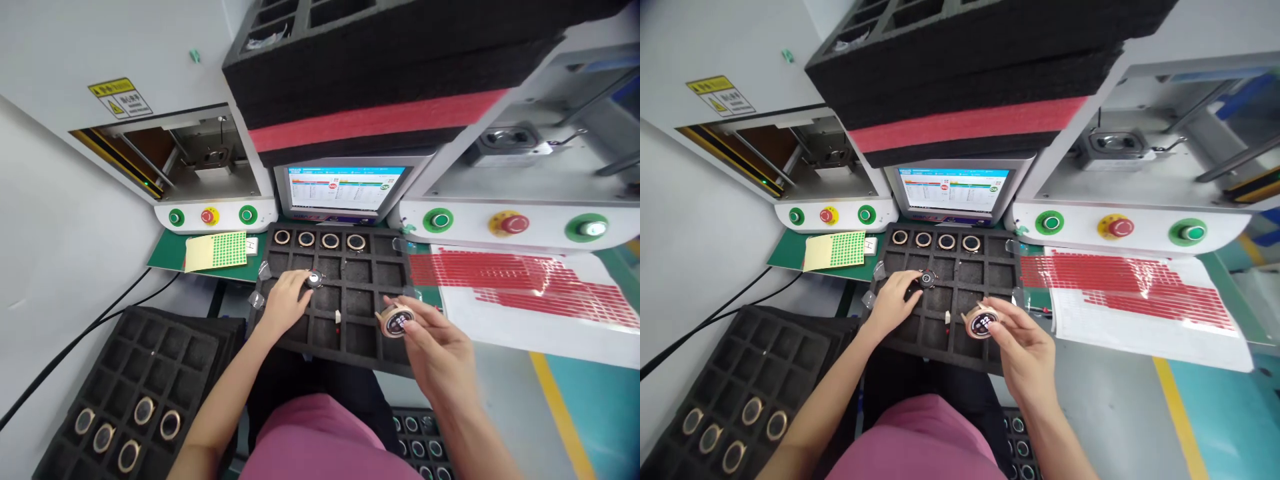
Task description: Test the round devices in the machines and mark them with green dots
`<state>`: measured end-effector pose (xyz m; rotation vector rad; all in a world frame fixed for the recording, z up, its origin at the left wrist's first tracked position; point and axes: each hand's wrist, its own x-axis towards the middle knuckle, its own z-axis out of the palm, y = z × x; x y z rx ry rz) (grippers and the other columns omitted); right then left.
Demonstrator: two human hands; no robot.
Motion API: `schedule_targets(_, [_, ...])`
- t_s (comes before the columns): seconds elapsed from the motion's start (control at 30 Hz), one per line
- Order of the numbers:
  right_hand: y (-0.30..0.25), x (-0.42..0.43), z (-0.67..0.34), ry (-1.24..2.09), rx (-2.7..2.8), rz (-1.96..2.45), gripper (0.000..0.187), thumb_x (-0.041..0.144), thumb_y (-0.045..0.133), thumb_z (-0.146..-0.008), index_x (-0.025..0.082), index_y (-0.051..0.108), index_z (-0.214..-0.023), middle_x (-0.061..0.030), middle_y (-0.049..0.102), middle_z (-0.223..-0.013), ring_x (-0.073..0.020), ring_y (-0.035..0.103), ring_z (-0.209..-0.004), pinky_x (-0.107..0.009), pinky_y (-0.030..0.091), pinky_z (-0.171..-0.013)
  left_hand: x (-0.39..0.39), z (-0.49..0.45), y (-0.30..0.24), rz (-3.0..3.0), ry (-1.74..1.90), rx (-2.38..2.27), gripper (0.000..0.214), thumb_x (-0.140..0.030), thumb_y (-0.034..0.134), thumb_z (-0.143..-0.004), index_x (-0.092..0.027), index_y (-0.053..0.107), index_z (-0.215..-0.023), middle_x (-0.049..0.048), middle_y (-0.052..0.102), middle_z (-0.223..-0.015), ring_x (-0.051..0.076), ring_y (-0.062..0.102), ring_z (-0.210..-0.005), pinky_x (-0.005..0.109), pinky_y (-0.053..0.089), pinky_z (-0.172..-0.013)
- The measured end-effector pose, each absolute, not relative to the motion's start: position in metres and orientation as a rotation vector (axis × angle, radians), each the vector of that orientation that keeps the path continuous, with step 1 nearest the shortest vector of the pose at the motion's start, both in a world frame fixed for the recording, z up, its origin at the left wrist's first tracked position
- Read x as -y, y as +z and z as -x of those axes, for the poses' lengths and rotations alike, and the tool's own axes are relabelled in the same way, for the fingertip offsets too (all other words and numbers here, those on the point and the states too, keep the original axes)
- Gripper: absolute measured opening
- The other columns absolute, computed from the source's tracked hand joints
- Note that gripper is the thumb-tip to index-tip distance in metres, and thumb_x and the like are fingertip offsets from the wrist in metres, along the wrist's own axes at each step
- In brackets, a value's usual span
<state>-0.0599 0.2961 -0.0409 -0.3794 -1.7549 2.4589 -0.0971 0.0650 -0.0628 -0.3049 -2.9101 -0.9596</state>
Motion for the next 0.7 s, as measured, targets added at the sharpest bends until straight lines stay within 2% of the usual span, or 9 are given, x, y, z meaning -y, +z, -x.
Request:
schedule_targets(0.1, [-0.044, -0.301, 0.062, 2.497, 1.671, 0.535, 0.03, 0.043, 0.089, -0.059, 0.023, 0.076, -0.077, -0.0052, 0.074, -0.078, -0.0198, 0.071, -0.072, -0.032, 0.058, -0.069, -0.071, 0.114, -0.073, 0.458, -0.951, 3.048, 0.039, -0.007, 0.067, -0.081, -0.016, 0.064, -0.119, 0.0121, 0.061, -0.135, 0.029, 0.053, -0.127, 0.048, 0.043, -0.11])
schedule_targets(0.3, [-0.044, -0.312, 0.062, 2.455, 1.597, 0.647, 0.029, 0.039, 0.09, -0.059, 0.023, 0.075, -0.078, -0.003, 0.074, -0.078, -0.0184, 0.07, -0.069, -0.034, 0.059, -0.07, -0.082, 0.126, -0.081, 0.206, -1.278, 2.982, 0.027, -0.005, 0.063, -0.081, -0.015, 0.07, -0.104, 0.0162, 0.066, -0.125, 0.03, 0.057, -0.123, 0.045, 0.043, -0.109])
schedule_targets(0.4, [-0.045, -0.315, 0.062, 2.434, 1.603, 0.646, 0.028, 0.038, 0.089, -0.061, 0.022, 0.074, -0.079, -0.0027, 0.074, -0.079, -0.0187, 0.071, -0.071, -0.035, 0.059, -0.073, -0.078, 0.135, -0.086, -0.075, -1.528, 2.832, 0.019, -0.008, 0.059, -0.081, -0.015, 0.069, -0.096, 0.0145, 0.071, -0.111, 0.028, 0.064, -0.111, 0.043, 0.045, -0.105])
schedule_targets(0.53, [-0.044, -0.314, 0.062, 2.433, 1.607, 0.691, 0.032, 0.04, 0.09, -0.059, 0.021, 0.074, -0.079, -0.0045, 0.075, -0.082, -0.0177, 0.072, -0.075, -0.03, 0.058, -0.075, -0.067, 0.149, -0.086, -0.455, -1.963, 2.517, 0.015, -0.02, 0.053, -0.087, -0.012, 0.065, -0.086, 0.0131, 0.073, -0.09, 0.023, 0.07, -0.088, 0.038, 0.054, -0.088])
schedule_targets(0.6, [-0.042, -0.314, 0.061, 2.46, 1.585, 0.732, 0.034, 0.039, 0.092, -0.056, 0.021, 0.074, -0.078, -0.0039, 0.075, -0.083, -0.0162, 0.072, -0.078, -0.026, 0.057, -0.076, -0.063, 0.151, -0.082, -0.577, -2.185, 2.329, 0.017, -0.027, 0.059, -0.086, -0.011, 0.064, -0.087, 0.0126, 0.073, -0.088, 0.02, 0.071, -0.083, 0.033, 0.056, -0.083])
schedule_targets(0.7, [-0.042, -0.313, 0.06, 2.472, 1.578, 0.766, 0.035, 0.039, 0.092, -0.054, 0.021, 0.074, -0.078, -0.0033, 0.075, -0.082, -0.0148, 0.072, -0.078, -0.023, 0.056, -0.076, -0.062, 0.146, -0.071, -0.68, -2.427, 2.088, 0.027, -0.032, 0.077, -0.073, -0.012, 0.065, -0.085, 0.0097, 0.073, -0.085, 0.016, 0.071, -0.078, 0.027, 0.056, -0.078])
